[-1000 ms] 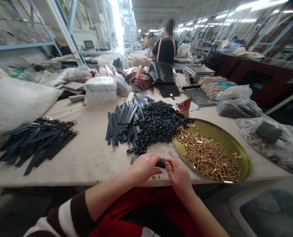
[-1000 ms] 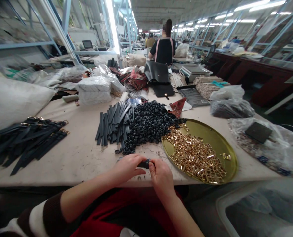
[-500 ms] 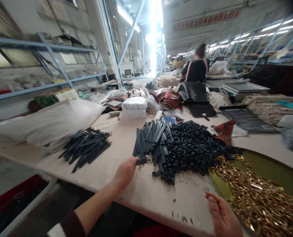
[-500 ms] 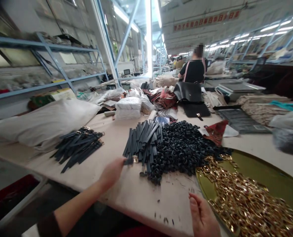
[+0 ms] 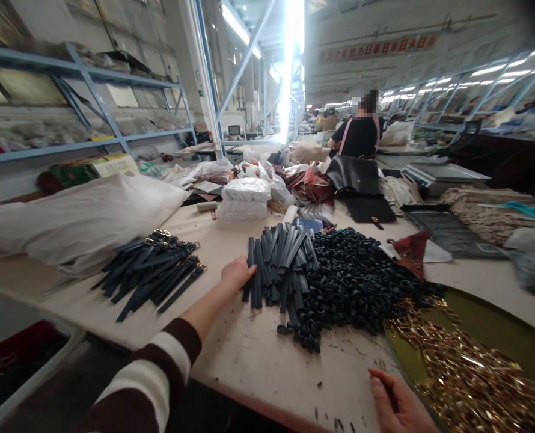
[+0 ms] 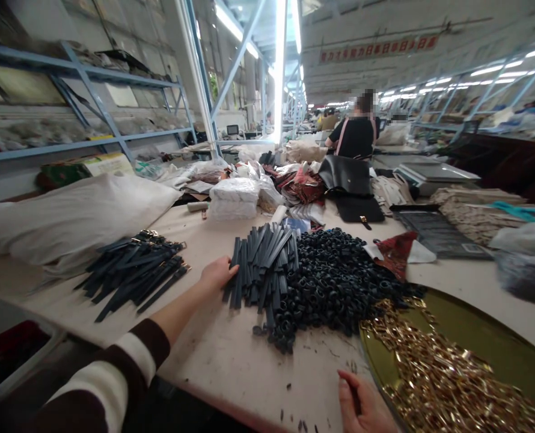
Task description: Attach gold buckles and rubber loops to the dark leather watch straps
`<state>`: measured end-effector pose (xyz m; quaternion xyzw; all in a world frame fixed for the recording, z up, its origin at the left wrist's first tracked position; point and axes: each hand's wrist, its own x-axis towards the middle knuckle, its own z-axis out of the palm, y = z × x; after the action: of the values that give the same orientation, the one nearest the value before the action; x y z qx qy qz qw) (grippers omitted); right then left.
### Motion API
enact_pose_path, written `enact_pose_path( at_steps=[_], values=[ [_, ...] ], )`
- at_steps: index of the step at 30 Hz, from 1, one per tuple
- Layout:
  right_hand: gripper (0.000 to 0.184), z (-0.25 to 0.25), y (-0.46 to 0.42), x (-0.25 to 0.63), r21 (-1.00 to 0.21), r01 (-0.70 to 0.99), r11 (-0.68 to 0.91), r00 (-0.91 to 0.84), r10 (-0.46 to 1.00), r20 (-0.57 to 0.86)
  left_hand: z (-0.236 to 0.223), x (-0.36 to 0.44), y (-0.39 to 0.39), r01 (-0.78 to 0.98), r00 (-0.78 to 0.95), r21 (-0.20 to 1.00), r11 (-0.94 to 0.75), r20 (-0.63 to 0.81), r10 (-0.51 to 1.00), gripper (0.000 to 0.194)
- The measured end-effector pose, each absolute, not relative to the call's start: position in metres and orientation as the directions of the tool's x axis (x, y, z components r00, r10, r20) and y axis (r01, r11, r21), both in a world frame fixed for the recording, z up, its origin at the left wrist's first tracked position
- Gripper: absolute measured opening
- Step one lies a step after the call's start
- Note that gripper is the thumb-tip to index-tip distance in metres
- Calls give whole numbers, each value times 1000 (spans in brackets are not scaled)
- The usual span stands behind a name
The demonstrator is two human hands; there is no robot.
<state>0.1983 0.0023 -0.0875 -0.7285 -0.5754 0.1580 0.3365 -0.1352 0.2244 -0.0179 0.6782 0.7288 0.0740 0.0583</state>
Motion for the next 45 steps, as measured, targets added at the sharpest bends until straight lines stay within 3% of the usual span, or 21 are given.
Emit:
enact_pose_path(
  at_steps=[4, 9, 15, 18, 21, 24, 28, 31, 33, 39, 42, 45],
  values=[
    [34, -86, -2, 192, -662, 738, -128, 331, 924, 190, -24, -130, 254, 949, -133, 274, 155, -96, 986, 28],
    [29, -77, -1, 186, -634, 765, -108, 322, 918, 233, -21, -148, 242, 890, -91, 440, 115, -74, 993, 25],
    [28, -74, -3, 185, -653, 751, -96, 313, 923, 225, -18, -133, 212, 671, -104, 736, 94, -32, 994, 28],
    [28, -75, -6, 187, -660, 745, -92, 305, 928, 215, -23, -119, 210, 571, -97, 812, 125, -84, 992, 26],
    [24, -73, -4, 186, -647, 760, -64, 282, 929, 239, -28, -113, 213, 541, -122, 823, 173, -127, 984, 18],
    [21, -64, 11, 182, -612, 788, 64, 178, 928, 326, -28, -118, 216, 553, -146, 813, 181, -119, 982, 9],
    [22, -47, 51, 170, -445, 868, 220, -2, 899, 439, -15, -123, 211, 528, -148, 832, 170, -107, 983, 9],
    [24, -44, 79, 163, -314, 915, 253, -91, 889, 449, 2, -121, 199, 438, -115, 883, 168, -130, 985, 27],
    [22, -48, 91, 161, -297, 916, 272, -116, 884, 453, 13, -115, 181, 358, -64, 919, 165, -153, 986, 37],
    [19, -54, 90, 167, -355, 891, 284, -92, 877, 472, 11, -71, 70, 243, 187, 961, 129, -177, 966, 33],
    [21, -48, 69, 175, -489, 847, 210, 36, 894, 446, -1, -48, 22, 420, 444, 907, -37, -170, 880, 37],
    [25, -45, 40, 184, -684, 727, 63, 213, 926, 312, -8, -36, 10, 633, 549, 740, -228, -222, 806, 32]
  ],
)
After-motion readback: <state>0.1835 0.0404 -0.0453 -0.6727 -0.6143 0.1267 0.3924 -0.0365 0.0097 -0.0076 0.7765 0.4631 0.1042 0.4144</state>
